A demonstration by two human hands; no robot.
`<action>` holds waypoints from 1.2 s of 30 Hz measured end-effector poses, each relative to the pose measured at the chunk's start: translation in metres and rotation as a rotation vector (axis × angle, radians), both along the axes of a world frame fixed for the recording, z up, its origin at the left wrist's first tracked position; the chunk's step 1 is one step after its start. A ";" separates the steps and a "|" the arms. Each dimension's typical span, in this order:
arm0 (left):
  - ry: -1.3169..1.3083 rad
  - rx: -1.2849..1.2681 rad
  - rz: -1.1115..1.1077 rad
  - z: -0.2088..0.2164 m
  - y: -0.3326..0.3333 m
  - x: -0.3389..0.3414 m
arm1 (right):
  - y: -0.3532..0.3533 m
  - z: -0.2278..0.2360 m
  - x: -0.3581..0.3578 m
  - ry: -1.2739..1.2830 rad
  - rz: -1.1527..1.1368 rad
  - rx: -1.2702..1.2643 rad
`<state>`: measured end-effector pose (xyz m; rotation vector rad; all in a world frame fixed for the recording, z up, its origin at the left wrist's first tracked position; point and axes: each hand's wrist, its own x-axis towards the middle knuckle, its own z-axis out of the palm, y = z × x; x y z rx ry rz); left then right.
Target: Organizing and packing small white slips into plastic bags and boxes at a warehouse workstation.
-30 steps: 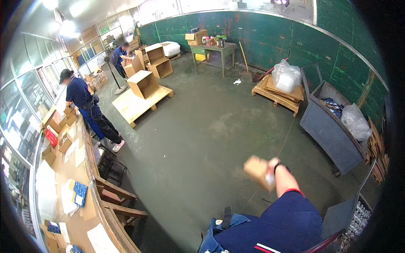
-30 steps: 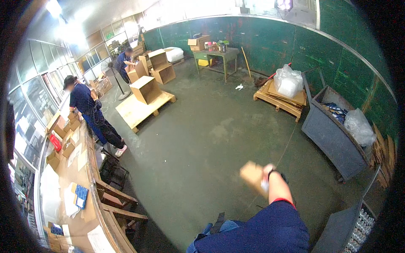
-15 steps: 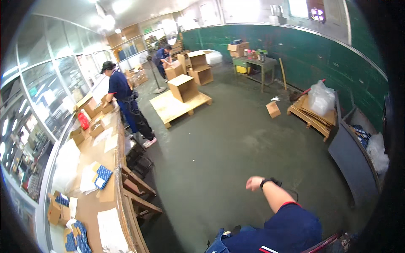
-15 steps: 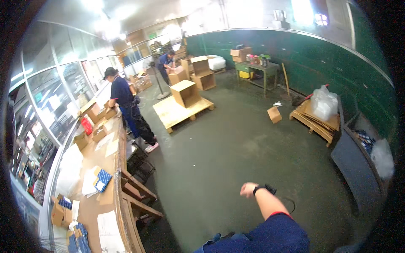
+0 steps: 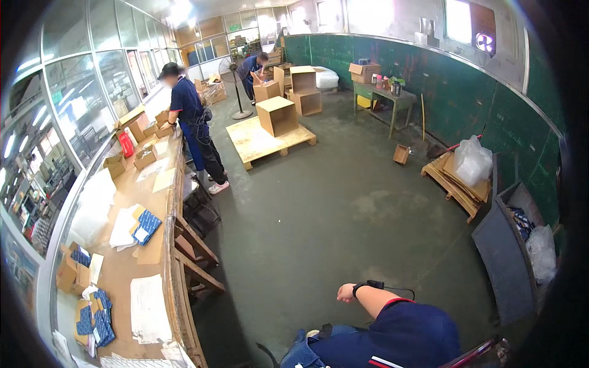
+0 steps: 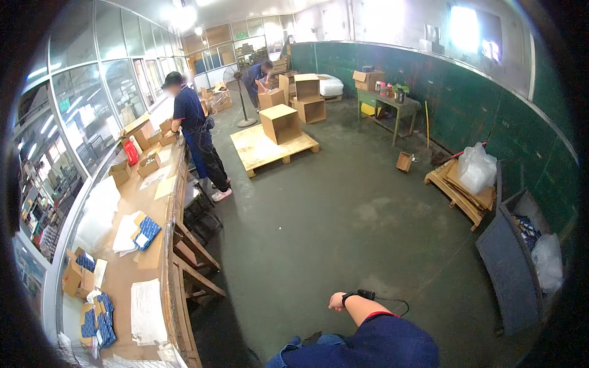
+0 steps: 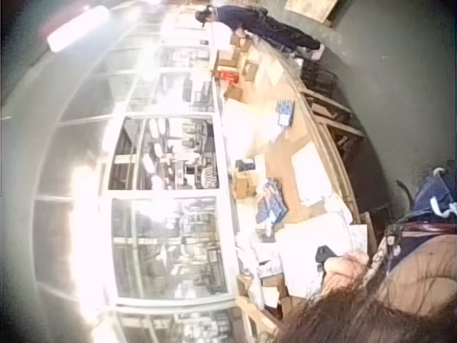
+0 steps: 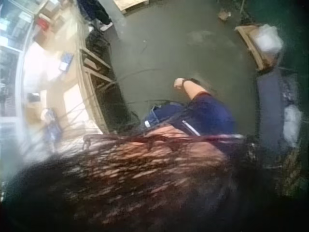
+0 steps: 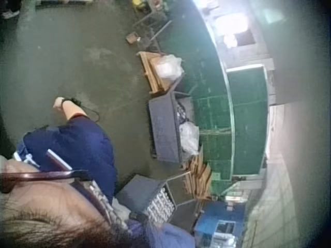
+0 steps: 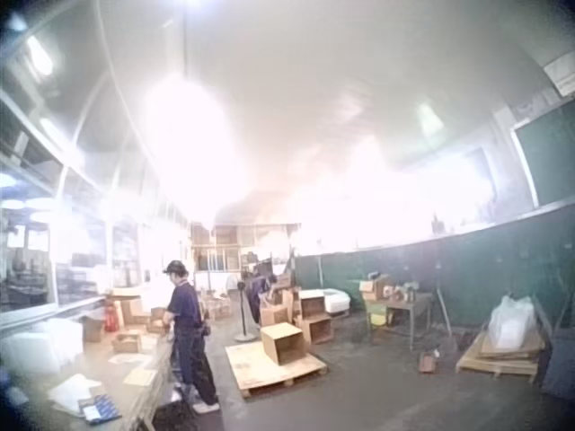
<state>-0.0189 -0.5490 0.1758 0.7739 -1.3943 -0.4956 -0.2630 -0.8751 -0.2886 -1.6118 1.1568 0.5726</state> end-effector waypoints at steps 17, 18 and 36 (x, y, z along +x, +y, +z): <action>0.152 0.038 -0.151 -0.009 -0.039 -0.002 | 0.045 -0.023 -0.103 0.361 -0.077 0.139; 0.157 0.039 -0.140 -0.010 -0.037 -0.001 | 0.043 -0.019 -0.099 0.340 -0.086 0.148; 0.211 -0.010 0.040 -0.009 0.014 -0.001 | 0.027 -0.027 -0.017 0.222 0.128 0.119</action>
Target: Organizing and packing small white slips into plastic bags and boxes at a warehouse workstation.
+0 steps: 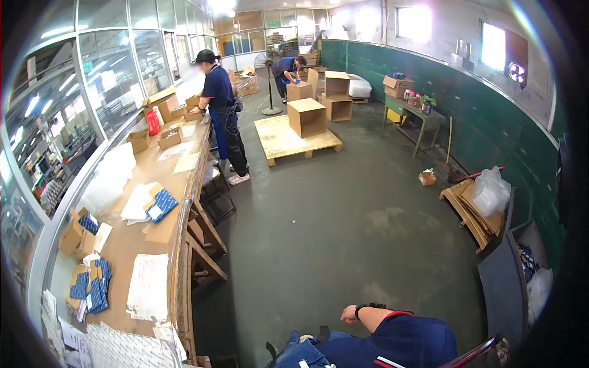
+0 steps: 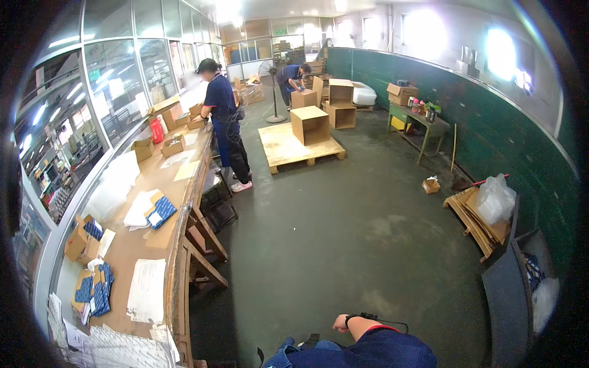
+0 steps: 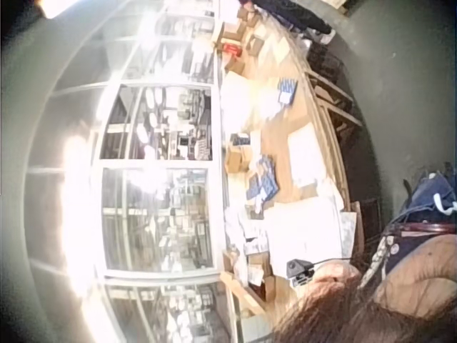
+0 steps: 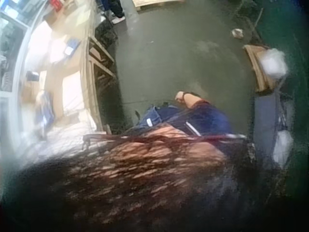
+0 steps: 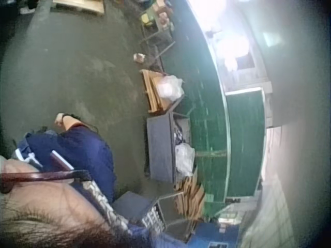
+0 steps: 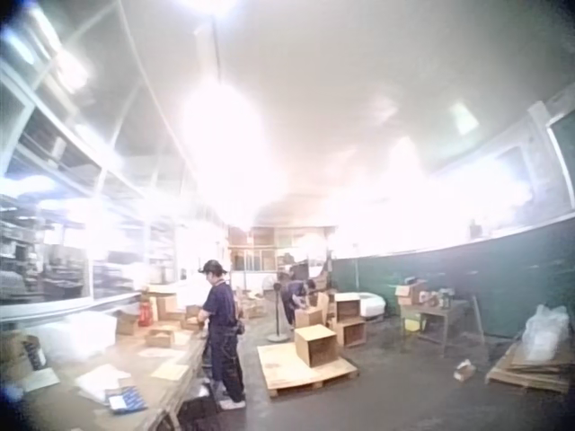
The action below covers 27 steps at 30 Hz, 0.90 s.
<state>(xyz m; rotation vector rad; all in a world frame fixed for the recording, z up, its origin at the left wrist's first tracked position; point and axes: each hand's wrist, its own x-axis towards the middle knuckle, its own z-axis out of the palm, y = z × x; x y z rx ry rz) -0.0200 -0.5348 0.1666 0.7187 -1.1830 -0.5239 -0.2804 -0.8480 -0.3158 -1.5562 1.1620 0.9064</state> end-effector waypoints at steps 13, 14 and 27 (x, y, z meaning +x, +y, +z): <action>0.006 -0.016 0.039 -0.001 0.016 0.002 | 0.013 0.020 0.007 -0.028 0.007 -0.016; 0.005 -0.018 0.038 -0.001 0.016 0.003 | 0.014 0.017 0.005 -0.030 0.002 -0.003; -0.040 -0.024 0.078 0.012 0.034 0.005 | 0.019 -0.003 -0.006 0.077 -0.001 -0.021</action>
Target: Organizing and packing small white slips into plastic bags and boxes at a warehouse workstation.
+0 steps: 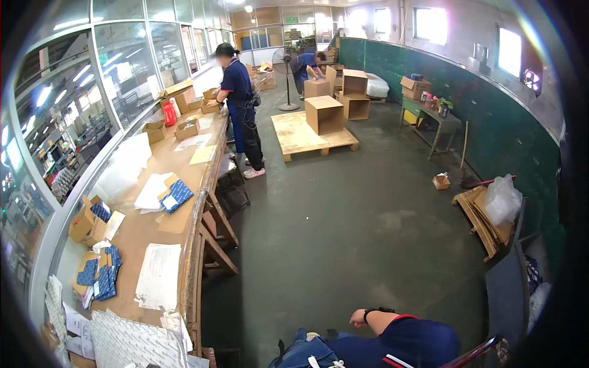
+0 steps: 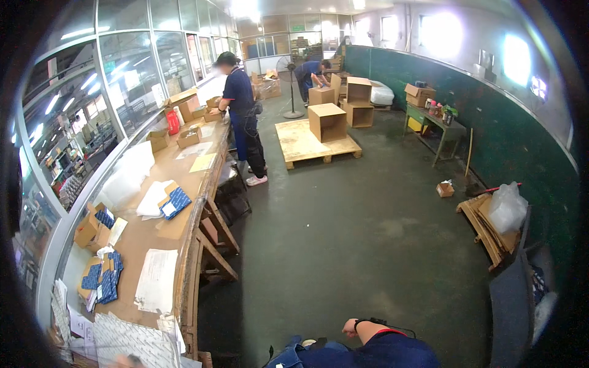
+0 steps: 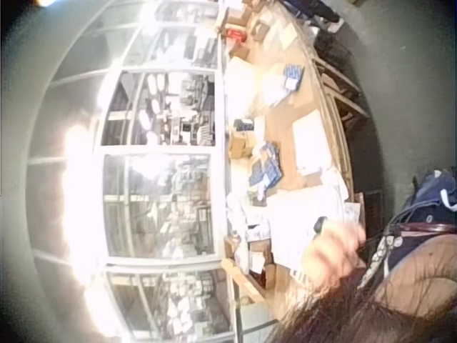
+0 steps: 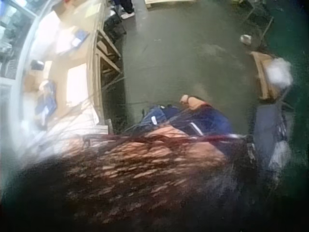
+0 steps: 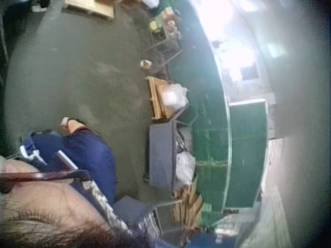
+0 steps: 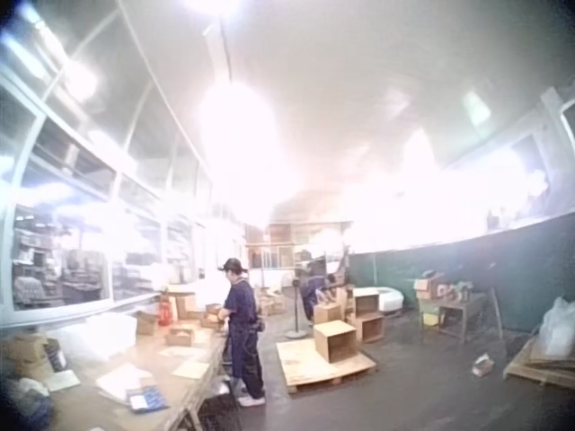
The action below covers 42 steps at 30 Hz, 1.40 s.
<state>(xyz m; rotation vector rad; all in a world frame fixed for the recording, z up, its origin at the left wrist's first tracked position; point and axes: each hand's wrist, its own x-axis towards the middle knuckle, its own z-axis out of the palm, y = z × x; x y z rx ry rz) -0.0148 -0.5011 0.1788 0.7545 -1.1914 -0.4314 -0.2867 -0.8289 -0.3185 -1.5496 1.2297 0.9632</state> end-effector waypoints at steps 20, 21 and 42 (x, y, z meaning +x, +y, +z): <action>-0.560 0.002 -0.137 0.074 -0.020 -0.035 | -0.003 -0.006 -0.015 -0.182 -0.130 0.022; -0.543 0.014 -0.114 0.073 -0.020 -0.038 | -0.004 -0.011 -0.024 -0.149 -0.115 0.010; 0.599 0.919 0.774 -0.132 0.131 -0.066 | 0.053 0.146 0.216 -0.830 0.007 0.208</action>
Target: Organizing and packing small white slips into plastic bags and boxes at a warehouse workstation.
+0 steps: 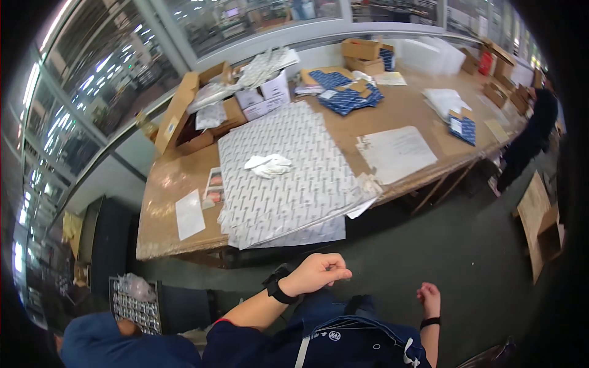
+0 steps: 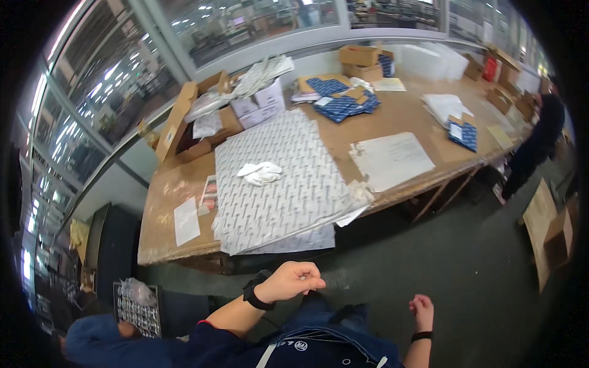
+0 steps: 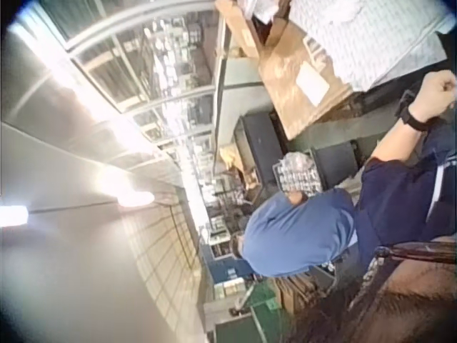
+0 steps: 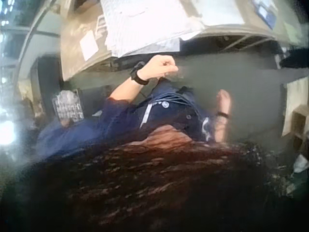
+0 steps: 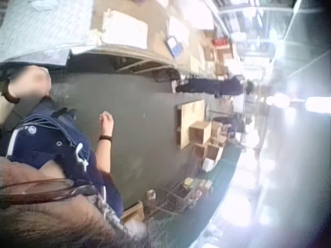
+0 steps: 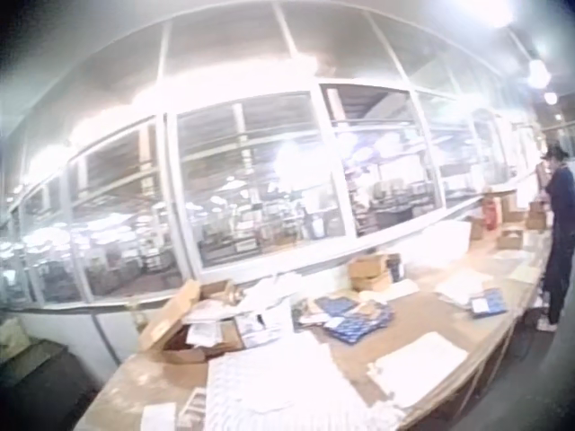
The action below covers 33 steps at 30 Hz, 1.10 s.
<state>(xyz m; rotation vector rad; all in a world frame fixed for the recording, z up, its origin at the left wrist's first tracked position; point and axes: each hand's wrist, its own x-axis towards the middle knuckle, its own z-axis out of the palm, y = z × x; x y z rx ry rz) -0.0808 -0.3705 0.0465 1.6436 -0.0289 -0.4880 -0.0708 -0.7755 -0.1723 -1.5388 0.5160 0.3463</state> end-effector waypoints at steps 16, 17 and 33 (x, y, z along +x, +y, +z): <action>-0.202 0.281 0.730 -0.075 0.187 -0.085 | 0.426 0.199 0.219 -0.765 1.162 -0.368; -0.200 0.268 0.765 -0.080 0.193 -0.085 | 0.454 0.197 0.223 -0.767 1.188 -0.402; -0.141 0.204 1.268 -0.084 0.186 -0.127 | 0.665 0.011 0.355 -1.135 1.500 -0.815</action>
